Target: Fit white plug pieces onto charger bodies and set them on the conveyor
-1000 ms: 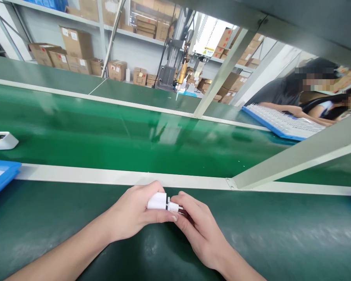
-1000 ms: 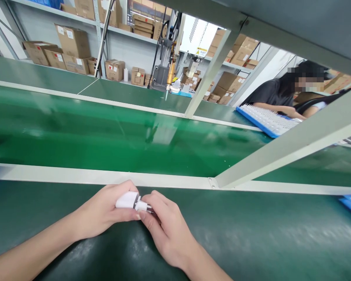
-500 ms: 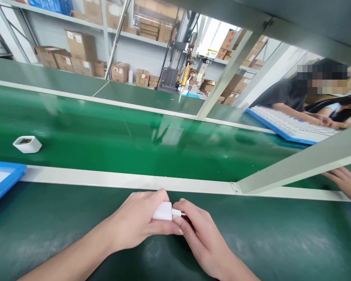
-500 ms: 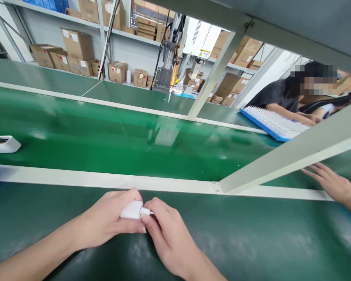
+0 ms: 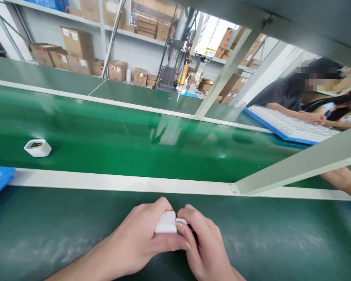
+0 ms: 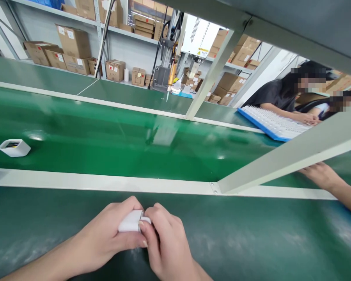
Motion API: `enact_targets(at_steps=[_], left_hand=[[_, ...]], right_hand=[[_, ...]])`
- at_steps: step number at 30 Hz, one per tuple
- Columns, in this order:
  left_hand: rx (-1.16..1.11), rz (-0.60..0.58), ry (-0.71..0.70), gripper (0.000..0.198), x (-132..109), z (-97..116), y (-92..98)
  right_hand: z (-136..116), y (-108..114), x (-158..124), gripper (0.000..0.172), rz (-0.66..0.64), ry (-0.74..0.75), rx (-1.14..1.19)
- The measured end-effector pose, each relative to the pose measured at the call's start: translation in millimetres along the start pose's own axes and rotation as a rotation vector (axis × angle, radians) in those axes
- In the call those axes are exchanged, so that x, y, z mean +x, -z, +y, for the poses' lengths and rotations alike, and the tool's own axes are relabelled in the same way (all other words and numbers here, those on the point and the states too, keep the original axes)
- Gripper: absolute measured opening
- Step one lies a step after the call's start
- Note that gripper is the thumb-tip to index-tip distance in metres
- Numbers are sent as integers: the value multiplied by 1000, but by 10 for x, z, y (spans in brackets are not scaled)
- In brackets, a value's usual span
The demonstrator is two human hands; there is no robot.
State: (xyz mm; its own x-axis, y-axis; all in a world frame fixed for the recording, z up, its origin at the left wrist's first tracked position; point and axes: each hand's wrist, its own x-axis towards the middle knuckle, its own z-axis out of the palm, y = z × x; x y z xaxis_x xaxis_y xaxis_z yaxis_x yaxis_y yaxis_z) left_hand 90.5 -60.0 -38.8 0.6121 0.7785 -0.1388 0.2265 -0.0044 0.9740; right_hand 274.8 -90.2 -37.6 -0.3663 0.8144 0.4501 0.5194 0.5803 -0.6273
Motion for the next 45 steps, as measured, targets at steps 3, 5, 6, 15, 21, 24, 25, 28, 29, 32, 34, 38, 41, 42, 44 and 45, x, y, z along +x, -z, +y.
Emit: enact_targets(at_steps=[3,5,6,15,21,24,25,28,29,32,34,38,41,42,44,45], left_hand=[[-10,0,27,44,0,4,13],[-6,6,34,44,4,6,17],[-1,14,37,44,6,8,17],[-54,22,21,42,-3,14,21],[-55,17,19,42,5,6,27],[-30,13,24,42,0,11,27],[-18,8,25,42,-3,14,28],[2,4,30,42,-9,21,31],[-1,4,28,42,-8,22,32],[-5,10,21,42,-1,20,30],[5,11,24,42,2,17,28],[-16,5,31,42,-1,17,33],[-37,-2,43,42,-1,28,45],[-41,-6,46,42,1,33,48],[-45,-5,48,41,6,40,51],[-46,-3,47,40,8,41,51]], right_hand=[[27,5,17,24,14,-128,78],[35,10,22,23,5,-132,99],[34,13,21,21,-3,-103,97],[3,52,39,26,-5,-61,76],[16,62,57,22,-49,-8,6],[0,54,42,23,-59,17,-15],[-4,49,39,23,-54,12,-6],[-6,33,34,22,-30,-36,41],[-4,29,34,21,-21,-48,49],[2,31,40,19,-12,-39,10],[-1,43,48,17,-22,-1,-35],[-7,64,63,17,-38,15,-34],[10,62,57,19,-39,-33,49],[18,61,53,19,-40,-44,72],[31,59,45,18,-42,-50,90],[32,60,42,17,-40,-42,86]])
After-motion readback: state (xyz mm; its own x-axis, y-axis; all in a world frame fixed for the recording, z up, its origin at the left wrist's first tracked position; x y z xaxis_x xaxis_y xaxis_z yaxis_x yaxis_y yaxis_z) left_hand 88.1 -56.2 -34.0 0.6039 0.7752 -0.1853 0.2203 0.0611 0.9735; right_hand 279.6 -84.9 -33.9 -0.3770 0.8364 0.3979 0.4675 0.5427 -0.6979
